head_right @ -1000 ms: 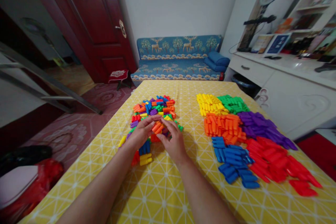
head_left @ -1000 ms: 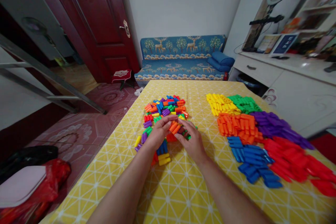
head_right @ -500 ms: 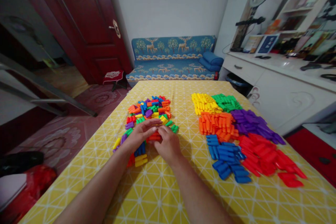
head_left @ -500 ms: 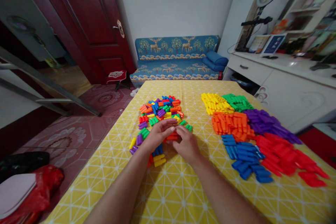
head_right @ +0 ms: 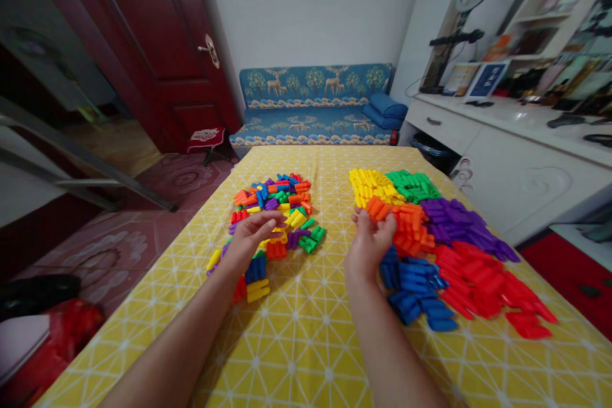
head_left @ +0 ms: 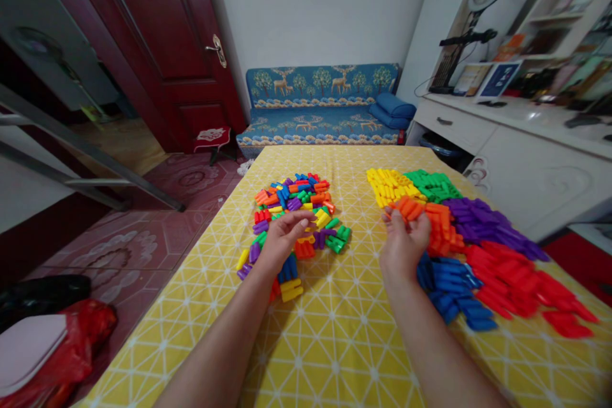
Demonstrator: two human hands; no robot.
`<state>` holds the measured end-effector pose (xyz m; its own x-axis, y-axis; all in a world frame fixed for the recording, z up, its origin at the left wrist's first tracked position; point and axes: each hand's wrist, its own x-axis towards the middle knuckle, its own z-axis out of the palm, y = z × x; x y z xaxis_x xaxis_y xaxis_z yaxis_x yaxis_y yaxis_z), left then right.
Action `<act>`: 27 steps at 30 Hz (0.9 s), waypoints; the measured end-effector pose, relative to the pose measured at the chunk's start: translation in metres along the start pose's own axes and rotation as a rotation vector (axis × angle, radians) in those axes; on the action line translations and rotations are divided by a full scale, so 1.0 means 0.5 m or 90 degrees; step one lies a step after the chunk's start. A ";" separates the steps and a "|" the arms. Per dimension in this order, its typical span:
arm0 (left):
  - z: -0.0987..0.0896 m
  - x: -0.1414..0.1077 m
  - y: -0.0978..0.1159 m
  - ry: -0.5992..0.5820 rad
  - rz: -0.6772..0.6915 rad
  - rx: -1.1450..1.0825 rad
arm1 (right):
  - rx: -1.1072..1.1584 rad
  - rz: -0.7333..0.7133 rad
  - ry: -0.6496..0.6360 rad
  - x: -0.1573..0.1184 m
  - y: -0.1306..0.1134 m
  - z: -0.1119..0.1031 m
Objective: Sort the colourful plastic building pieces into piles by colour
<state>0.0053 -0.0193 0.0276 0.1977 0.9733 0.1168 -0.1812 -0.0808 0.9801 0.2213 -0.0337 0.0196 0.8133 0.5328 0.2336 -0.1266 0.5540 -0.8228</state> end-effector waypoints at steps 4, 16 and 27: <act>0.002 -0.001 0.003 0.001 -0.005 0.006 | 0.038 -0.010 0.050 0.027 0.008 -0.016; -0.025 0.004 0.017 0.082 0.065 0.050 | -0.212 -0.099 -0.126 0.008 0.023 -0.025; -0.214 0.070 -0.075 0.358 0.061 0.451 | -0.705 -0.184 -0.469 -0.079 0.116 -0.012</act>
<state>-0.0842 0.0407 -0.0224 -0.3204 0.9020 0.2894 0.4986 -0.0992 0.8612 0.1854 -0.0265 -0.0405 0.1993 0.8944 0.4003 0.7972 0.0896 -0.5971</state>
